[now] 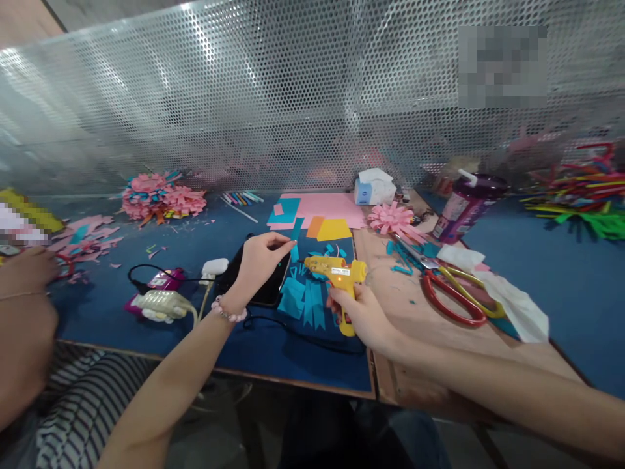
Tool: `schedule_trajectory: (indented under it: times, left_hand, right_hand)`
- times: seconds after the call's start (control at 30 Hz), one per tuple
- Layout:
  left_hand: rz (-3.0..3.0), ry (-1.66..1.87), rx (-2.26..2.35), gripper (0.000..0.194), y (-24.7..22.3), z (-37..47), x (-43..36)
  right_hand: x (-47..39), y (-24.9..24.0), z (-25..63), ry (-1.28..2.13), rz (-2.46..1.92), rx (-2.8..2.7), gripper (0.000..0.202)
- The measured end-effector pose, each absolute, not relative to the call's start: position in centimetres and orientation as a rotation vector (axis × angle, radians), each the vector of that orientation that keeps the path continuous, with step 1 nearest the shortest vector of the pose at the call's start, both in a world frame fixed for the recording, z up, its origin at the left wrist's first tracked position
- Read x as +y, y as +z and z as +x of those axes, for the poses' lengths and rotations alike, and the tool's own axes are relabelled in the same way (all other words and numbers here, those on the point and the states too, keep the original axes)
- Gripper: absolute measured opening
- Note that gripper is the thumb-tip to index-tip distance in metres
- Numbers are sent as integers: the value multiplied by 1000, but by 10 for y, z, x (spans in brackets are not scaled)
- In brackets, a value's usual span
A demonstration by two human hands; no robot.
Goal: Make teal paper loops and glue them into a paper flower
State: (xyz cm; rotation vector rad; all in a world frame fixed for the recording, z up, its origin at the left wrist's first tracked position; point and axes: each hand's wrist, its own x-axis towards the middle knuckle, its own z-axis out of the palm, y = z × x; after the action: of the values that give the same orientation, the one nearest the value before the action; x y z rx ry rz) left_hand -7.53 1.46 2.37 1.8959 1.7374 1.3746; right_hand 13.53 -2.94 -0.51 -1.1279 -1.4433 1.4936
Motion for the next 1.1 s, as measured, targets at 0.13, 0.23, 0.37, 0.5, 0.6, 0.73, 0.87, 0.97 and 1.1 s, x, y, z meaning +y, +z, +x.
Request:
schedule_trajectory:
  times: [0.13, 0.23, 0.37, 0.5, 0.6, 0.73, 0.87, 0.97, 1.1]
  left_hand:
    - [1891, 1381, 1735, 22, 24, -75, 15]
    - [1887, 1384, 1735, 23, 24, -75, 15]
    - [1883, 1386, 1731, 22, 23, -75, 16]
    - [1879, 1380, 1728, 21, 23, -76, 16]
    - [1872, 1377, 1727, 21, 23, -76, 16]
    - [1864, 1376, 1723, 21, 24, -76, 16]
    - [1862, 1371, 1717, 21, 24, -77, 17]
    - [1863, 1372, 1716, 20, 23, -77, 17]
    - [1864, 1377, 1714, 20, 22, -77, 17]
  right_hand:
    - [-30, -5, 135, 1490, -1133, -1439, 29]
    - [-30, -5, 135, 1484, -1135, -1439, 29]
    - [-29, -6, 135, 1479, -1136, -1440, 29]
    - [-29, -5, 135, 1475, -1140, -1442, 28]
    - [-29, -4, 135, 1481, -1142, -1435, 28]
    - [-28, -5, 135, 1487, -1138, -1427, 28]
    - [-27, -7, 135, 1488, -1131, -1424, 28]
    - [-28, -8, 135, 1490, -1123, -1422, 28]
    - [-31, -6, 135, 1479, -1123, -1417, 28]
